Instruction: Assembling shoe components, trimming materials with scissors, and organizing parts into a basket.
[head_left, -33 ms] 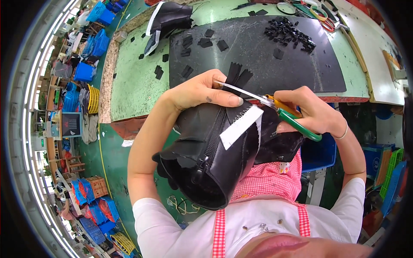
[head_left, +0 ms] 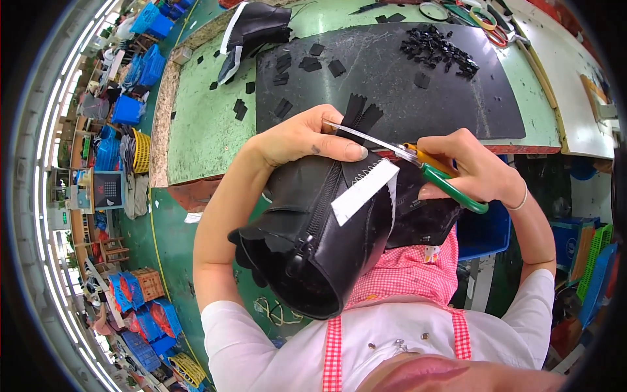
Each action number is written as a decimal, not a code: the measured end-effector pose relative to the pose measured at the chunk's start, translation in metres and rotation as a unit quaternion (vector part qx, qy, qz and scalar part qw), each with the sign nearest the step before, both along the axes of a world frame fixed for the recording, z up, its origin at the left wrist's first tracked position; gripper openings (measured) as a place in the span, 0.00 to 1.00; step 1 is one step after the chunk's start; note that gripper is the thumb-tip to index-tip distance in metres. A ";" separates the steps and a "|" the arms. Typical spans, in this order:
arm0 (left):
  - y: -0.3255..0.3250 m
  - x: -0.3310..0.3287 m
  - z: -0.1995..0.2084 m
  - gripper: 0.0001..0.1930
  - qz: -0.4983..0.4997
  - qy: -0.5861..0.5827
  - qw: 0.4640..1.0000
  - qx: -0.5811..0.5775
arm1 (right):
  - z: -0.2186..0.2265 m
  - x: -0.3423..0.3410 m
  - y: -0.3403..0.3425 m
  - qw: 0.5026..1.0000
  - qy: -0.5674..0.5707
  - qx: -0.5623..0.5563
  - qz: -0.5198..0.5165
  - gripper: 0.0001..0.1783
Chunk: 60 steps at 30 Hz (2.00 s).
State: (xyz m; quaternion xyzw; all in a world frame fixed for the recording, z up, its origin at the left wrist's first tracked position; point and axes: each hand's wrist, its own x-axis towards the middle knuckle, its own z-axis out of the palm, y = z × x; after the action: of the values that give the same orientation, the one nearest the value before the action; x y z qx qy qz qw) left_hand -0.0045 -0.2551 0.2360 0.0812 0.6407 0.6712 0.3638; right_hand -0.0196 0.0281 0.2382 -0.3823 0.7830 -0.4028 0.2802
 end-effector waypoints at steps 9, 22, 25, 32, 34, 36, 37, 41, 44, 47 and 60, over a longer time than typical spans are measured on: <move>-0.006 -0.013 0.012 0.13 0.001 0.123 0.991 -0.055 | -0.022 -0.003 0.008 0.991 0.072 -0.090 -0.064 0.23; -0.114 -0.001 -0.050 0.15 0.319 0.541 0.769 -0.117 | -0.120 -0.125 0.241 0.759 0.345 0.285 -0.473 0.25; -0.160 -0.038 -0.029 0.24 0.329 0.340 0.880 -0.032 | -0.115 -0.121 0.241 0.729 0.446 0.268 -0.444 0.20; -0.086 -0.068 -0.030 0.30 0.324 0.345 0.819 -0.324 | -0.043 -0.050 0.058 0.957 0.176 -0.023 -0.232 0.07; -0.125 -0.057 -0.005 0.26 0.343 0.331 0.767 -0.429 | -0.041 -0.013 0.032 0.990 0.023 -0.008 -0.142 0.06; -0.152 -0.027 0.048 0.17 0.291 0.519 0.702 -0.391 | -0.052 0.009 0.015 1.000 0.006 0.002 0.010 0.08; -0.159 -0.037 0.060 0.18 0.400 0.464 0.712 -0.342 | -0.065 0.019 0.007 0.998 -0.056 0.025 0.020 0.09; -0.267 -0.102 0.034 0.36 0.521 0.348 0.646 -0.436 | -0.128 0.046 -0.031 0.994 0.067 -0.028 0.078 0.19; -0.268 -0.123 -0.046 0.39 0.368 0.276 0.661 -0.592 | -0.164 0.043 -0.050 0.979 0.199 -0.045 -0.001 0.28; -0.288 -0.114 -0.103 0.43 0.460 0.195 0.777 -0.383 | -0.192 0.041 -0.062 0.968 0.246 0.035 -0.043 0.27; -0.056 0.158 -0.137 0.34 -0.073 0.336 0.871 -0.350 | -0.182 0.053 0.002 0.963 0.218 0.078 -0.137 0.28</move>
State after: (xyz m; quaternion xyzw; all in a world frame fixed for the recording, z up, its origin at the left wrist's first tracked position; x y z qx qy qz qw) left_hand 0.1535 -0.3112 0.0990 0.2160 0.9094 0.3071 0.1789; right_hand 0.0332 0.0300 0.0562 -0.3267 0.8992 -0.2816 0.0738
